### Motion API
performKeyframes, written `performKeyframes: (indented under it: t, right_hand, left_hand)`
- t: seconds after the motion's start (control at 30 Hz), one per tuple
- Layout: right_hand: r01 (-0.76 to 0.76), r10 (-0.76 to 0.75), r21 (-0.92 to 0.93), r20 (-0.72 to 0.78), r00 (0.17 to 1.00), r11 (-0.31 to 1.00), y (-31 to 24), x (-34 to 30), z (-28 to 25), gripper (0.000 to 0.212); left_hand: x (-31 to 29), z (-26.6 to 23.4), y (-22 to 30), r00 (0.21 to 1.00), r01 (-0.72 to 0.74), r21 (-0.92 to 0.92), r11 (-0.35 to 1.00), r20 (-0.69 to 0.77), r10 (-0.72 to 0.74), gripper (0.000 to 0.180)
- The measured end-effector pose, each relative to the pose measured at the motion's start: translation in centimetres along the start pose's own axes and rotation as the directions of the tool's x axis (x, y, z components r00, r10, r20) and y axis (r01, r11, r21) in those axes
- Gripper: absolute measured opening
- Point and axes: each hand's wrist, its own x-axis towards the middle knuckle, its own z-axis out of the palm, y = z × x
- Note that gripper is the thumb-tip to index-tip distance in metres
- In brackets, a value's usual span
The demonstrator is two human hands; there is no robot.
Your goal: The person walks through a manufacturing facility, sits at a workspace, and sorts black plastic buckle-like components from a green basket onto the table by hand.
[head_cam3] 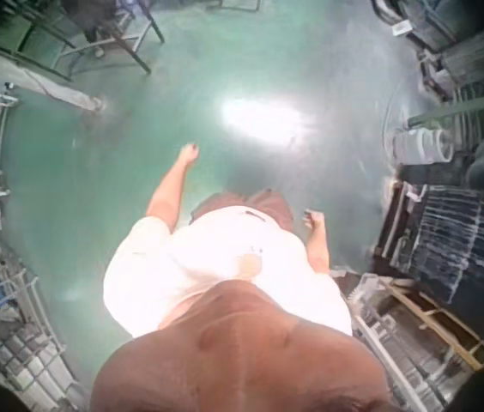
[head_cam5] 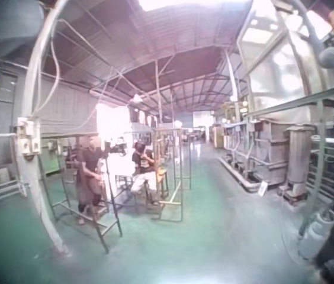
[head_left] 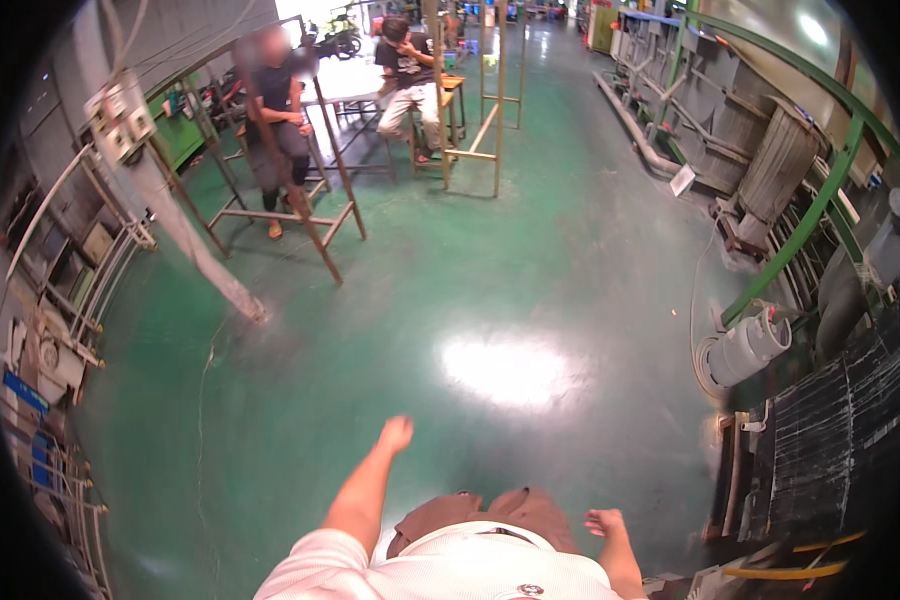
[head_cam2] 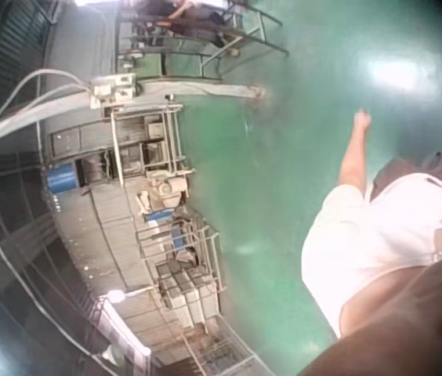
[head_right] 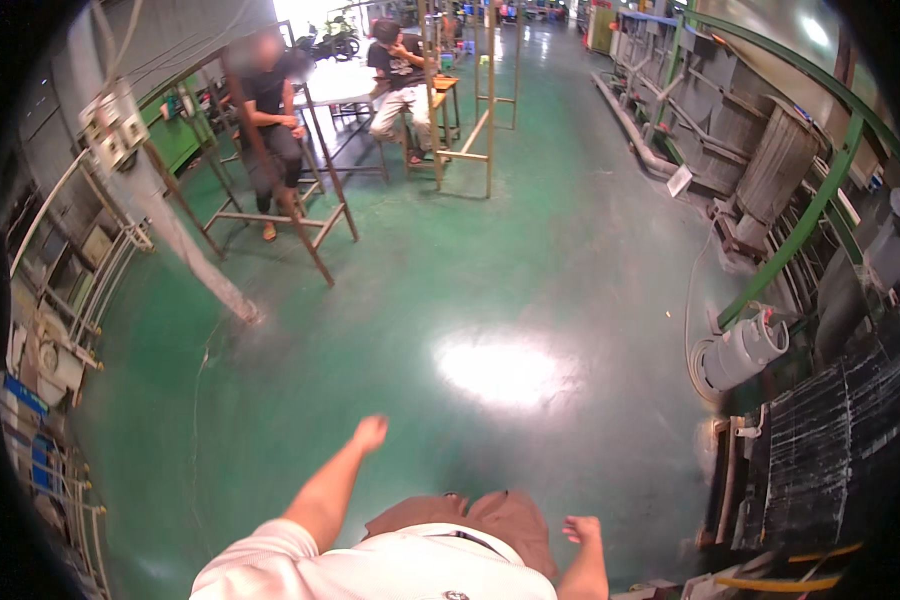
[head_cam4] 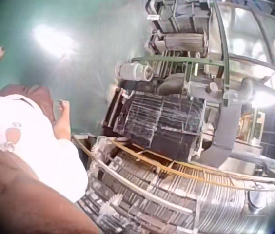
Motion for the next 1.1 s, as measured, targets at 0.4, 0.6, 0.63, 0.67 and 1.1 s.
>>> performKeyframes:
  t: [0.4, 0.6, 0.63, 0.67, 1.1]
  right_hand:
    - [-0.115, 0.156, 0.318, -0.104, 0.982, 0.941, -17.0, 19.5, -13.8, 0.015]
    - [0.404, -0.440, -0.213, -0.170, 0.882, 0.890, -53.3, 26.2, -13.7, 0.013]
    - [0.480, -0.521, -0.232, -0.166, 0.838, 0.846, -58.4, 27.5, -13.2, 0.014]
    - [0.505, -0.536, -0.194, -0.170, 0.827, 0.841, -62.4, 29.2, -12.9, 0.014]
    - [0.066, -0.078, -0.111, -0.115, 0.990, 0.992, -85.5, 45.5, -18.7, 0.023]
  left_hand:
    - [38.0, 0.1, 20.9, 0.987, -0.160, -0.060, 0.985, -0.003, 0.160, 0.039]
    - [24.9, 7.7, 6.5, 0.618, 0.480, 0.324, 0.816, 0.535, -0.576, 0.038]
    - [24.6, 6.4, 6.5, 0.520, 0.563, 0.361, 0.744, 0.545, -0.658, 0.038]
    - [26.0, 5.8, 6.9, 0.457, 0.607, 0.384, 0.696, 0.548, -0.701, 0.038]
    - [101.8, -11.3, 50.0, 0.980, -0.193, -0.219, 0.957, -0.085, 0.178, 0.030]
